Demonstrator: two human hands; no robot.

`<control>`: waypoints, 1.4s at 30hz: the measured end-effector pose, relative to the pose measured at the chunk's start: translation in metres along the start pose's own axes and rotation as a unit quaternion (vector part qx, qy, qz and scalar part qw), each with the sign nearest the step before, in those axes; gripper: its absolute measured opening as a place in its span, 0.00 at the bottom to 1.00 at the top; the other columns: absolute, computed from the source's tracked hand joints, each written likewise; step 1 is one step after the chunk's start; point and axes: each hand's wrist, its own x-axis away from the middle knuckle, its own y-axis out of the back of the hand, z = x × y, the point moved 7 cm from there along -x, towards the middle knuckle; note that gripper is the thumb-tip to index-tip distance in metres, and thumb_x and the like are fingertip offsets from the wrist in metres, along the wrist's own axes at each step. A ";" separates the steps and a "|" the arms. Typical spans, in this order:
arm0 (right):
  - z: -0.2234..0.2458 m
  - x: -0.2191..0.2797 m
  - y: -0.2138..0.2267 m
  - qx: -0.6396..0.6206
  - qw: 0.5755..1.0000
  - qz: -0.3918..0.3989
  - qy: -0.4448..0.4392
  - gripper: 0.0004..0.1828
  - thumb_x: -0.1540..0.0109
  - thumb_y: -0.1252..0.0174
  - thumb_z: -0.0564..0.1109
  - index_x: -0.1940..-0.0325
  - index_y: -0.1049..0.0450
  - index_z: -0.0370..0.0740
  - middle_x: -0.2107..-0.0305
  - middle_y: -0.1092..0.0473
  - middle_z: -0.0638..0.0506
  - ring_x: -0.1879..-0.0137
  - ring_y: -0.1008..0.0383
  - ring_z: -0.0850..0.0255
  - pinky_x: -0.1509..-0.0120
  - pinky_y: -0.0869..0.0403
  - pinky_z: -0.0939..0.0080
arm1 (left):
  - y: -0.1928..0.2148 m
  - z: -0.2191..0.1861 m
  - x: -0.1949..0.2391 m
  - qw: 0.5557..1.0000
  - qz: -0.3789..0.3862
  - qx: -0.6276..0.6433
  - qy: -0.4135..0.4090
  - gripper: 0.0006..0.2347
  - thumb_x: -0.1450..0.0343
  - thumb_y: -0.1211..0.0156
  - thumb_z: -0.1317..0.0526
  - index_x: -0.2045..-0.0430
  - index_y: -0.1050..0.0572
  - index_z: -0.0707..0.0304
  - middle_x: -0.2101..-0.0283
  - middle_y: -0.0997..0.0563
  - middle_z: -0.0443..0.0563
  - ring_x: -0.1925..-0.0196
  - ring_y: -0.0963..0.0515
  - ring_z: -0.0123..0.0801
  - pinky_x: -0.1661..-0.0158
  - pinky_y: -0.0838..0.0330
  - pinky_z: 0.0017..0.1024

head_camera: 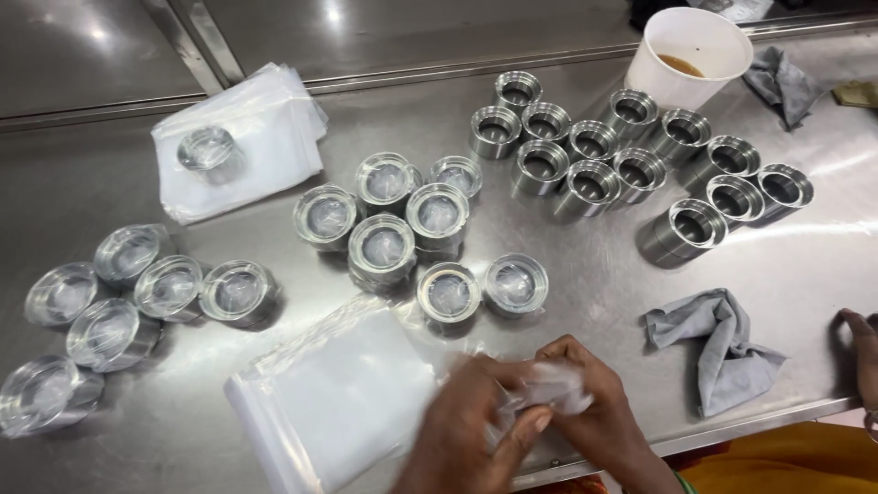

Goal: The person places small metal cylinders into plastic bags by hand and arranges the bagged components on a metal table next to other metal parts.

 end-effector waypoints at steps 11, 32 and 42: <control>-0.030 0.022 0.011 0.066 0.998 -0.007 -0.015 0.15 0.50 0.39 0.28 0.60 0.18 0.34 0.62 0.32 0.47 0.52 0.29 0.56 0.48 0.27 0.55 | -0.042 0.068 -0.025 0.962 -0.010 -0.268 0.056 0.19 0.37 0.33 0.62 0.57 0.33 0.67 0.59 0.24 0.59 0.54 0.22 0.50 0.56 0.25 0.45; -0.029 -0.253 0.012 -0.069 0.989 -0.107 -0.071 0.16 0.33 0.44 0.48 0.46 0.36 0.39 0.67 0.35 0.49 0.64 0.35 0.60 0.63 0.33 0.58 | 0.029 0.125 0.038 0.876 -0.031 -0.399 0.269 0.14 0.30 0.39 0.59 0.53 0.30 0.63 0.57 0.25 0.58 0.60 0.19 0.46 0.65 0.19 0.41; -0.125 -0.274 0.028 0.399 0.907 0.047 -0.128 0.41 0.20 0.69 0.70 0.59 0.28 0.32 0.63 0.33 0.38 0.60 0.33 0.46 0.49 0.33 0.49 | 0.033 0.144 0.048 0.949 -0.014 -0.170 0.265 0.04 0.34 0.33 0.62 0.71 0.22 0.59 0.69 0.16 0.52 0.65 0.11 0.37 0.60 0.18 0.34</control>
